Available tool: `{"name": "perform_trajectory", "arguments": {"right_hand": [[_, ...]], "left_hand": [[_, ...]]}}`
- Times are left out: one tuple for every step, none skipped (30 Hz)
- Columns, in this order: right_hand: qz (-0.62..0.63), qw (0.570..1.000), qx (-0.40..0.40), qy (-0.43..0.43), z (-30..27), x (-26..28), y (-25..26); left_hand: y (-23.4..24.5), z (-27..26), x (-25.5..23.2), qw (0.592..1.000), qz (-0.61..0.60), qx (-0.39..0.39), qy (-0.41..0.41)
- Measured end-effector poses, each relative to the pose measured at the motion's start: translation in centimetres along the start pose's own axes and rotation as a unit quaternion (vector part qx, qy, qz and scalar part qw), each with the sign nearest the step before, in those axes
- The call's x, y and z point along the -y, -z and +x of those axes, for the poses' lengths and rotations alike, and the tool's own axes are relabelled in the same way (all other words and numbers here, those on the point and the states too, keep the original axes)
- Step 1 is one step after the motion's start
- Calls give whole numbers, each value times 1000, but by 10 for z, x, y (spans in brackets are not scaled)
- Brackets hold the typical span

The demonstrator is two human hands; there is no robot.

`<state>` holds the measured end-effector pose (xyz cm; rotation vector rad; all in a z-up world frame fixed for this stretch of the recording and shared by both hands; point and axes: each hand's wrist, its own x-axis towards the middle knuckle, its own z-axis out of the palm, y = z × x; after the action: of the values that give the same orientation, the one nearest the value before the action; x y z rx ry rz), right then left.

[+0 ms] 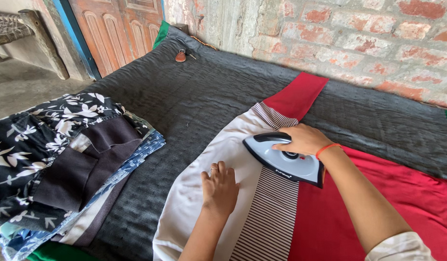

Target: The person irons a red and white striped garment on a dark mat, folds it neatly, and places it on a stack of folded clothes. Then the person irons a pair of light grey trousers on the same mat.

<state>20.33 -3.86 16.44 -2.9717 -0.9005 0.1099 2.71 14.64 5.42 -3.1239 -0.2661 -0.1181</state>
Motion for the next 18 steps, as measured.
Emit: {"name": "perform_trajectory", "arguments": {"right_hand": [[-8,1000,-20,4,4,-5,-2],[-11,999,-33,18,11,-8,-4],[-14,998,-46,31,19,-9,-7],[-16,997,-60,44,27,-10,-8],[-7,999,-37,19,35,-8,-9],[1,1000,-13,-8,44,-3,-8],[8,999,11,-35,52,1,-7],[14,999,8,-30,59,8,-4],[20,999,4,-26,65,16,-2],[26,999,1,-22,68,21,1],[48,998,13,-29,68,24,5],[70,997,27,-36,64,24,7],[92,994,41,-44,59,23,8],[89,995,47,-28,54,22,8],[85,995,54,-13,48,21,7],[80,995,61,4,43,20,4],[68,996,44,35,38,19,-1],[54,996,23,66,35,17,-4]], "left_hand": [[0,1,-2,1000,6,11,0],[-1,2,-3,1000,13,23,-1],[-2,3,-4,999,20,35,-2],[-3,6,-4,999,28,36,0],[-4,7,-5,999,36,37,2],[-6,9,-8,998,43,37,3],[-8,10,-10,999,35,35,1],[-10,10,-11,999,27,33,1],[-11,12,-11,999,20,31,0],[-14,13,-10,1000,19,15,-8],[-17,15,-7,1000,19,-1,-17],[-21,15,-6,999,17,-14,-27],[-24,16,-7,999,-11,-19,-25],[-27,17,-5,999,-38,-26,-21],[-29,18,-3,997,-65,-32,-16],[-32,18,-4,998,-54,-5,-10],[-35,19,-5,999,-44,21,-4],[-35,22,-6,998,-34,45,1]]}}
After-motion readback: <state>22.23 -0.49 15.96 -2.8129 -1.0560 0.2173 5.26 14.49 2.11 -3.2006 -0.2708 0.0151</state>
